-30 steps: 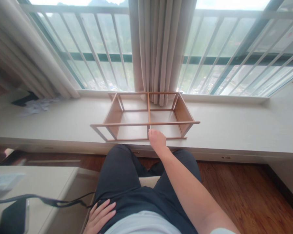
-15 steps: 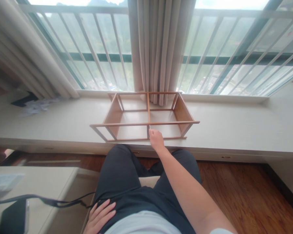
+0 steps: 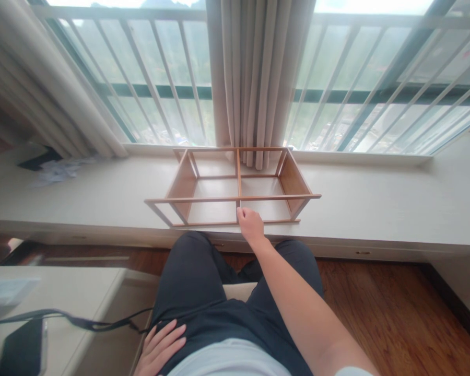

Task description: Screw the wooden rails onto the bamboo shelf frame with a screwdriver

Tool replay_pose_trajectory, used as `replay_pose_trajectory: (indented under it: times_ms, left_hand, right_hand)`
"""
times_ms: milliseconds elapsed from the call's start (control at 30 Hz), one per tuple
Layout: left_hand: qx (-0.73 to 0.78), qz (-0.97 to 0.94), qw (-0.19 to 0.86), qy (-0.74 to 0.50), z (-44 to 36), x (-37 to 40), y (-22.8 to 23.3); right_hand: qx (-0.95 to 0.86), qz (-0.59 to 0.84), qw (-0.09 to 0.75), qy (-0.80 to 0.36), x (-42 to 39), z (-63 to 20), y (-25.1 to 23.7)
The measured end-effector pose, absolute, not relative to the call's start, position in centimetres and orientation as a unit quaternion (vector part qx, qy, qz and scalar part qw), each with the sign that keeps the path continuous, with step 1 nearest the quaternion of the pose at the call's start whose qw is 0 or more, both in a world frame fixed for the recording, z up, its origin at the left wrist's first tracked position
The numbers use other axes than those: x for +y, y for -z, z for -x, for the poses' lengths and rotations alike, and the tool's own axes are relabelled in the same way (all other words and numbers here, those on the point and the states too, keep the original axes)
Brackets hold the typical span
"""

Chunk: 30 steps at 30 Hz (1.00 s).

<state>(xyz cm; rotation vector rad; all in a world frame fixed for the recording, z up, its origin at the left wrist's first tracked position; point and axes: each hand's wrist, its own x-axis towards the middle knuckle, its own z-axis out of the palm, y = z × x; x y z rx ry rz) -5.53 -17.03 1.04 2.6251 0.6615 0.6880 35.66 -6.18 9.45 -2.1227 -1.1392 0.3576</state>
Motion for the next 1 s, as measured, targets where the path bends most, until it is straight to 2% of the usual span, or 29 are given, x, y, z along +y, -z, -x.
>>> replay_pose_trajectory:
  times_ms: [333, 667, 1000]
  left_hand:
    - [0.23, -0.922, 0.186, -0.25, 5.44, -17.02, -1.18]
    - [0.218, -0.928, 0.167, -0.251, 5.35, -16.84, -1.33]
    - [0.235, -0.925, 0.174, -0.241, 5.36, -17.1, -1.24]
  right_hand:
    - [-0.432, 0.811, 0.369, -0.14, -6.3, -35.63, -8.77]
    - [-0.437, 0.831, 0.324, -0.119, -6.46, -35.6, -9.25]
    - [-0.437, 0.829, 0.331, -0.112, -6.66, -35.54, -8.82]
